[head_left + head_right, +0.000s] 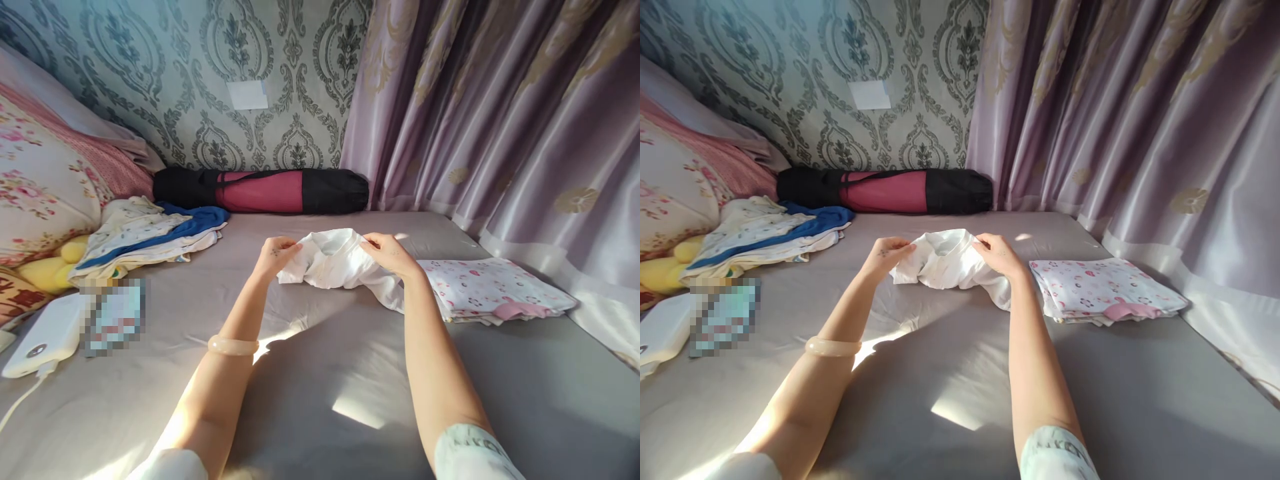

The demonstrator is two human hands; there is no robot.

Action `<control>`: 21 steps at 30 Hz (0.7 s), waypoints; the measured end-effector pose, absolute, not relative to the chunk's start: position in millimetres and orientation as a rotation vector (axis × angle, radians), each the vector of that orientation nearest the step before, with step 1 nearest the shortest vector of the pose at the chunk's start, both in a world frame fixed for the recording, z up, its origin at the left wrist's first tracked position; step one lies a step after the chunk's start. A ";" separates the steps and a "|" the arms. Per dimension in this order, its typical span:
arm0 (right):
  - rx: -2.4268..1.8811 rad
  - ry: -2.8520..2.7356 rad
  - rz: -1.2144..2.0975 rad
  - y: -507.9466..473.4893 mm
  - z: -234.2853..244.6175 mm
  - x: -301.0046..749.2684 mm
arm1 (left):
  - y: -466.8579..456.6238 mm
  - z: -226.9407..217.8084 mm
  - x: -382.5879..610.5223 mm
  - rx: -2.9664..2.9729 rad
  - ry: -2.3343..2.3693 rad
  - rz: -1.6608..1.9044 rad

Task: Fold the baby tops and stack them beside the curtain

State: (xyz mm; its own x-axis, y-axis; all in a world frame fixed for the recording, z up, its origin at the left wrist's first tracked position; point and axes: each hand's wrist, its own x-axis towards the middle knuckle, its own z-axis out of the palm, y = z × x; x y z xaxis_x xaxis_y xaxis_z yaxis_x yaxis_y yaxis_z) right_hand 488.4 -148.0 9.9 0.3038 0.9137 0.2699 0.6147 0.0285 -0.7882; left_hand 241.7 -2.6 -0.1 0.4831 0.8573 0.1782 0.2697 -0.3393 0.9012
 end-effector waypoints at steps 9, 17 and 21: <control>-1.697 -1.376 0.309 -156.6 42.6 476.8 | -1.6 50.1 213.2 1.412 0.778 0.929; -1.535 -1.573 0.270 -185.6 114.1 455.9 | -14.5 126.8 152.5 1.855 0.658 0.957; -1.509 -1.613 0.378 -198.4 149.9 446.3 | -22.7 166.2 123.9 2.060 0.665 0.936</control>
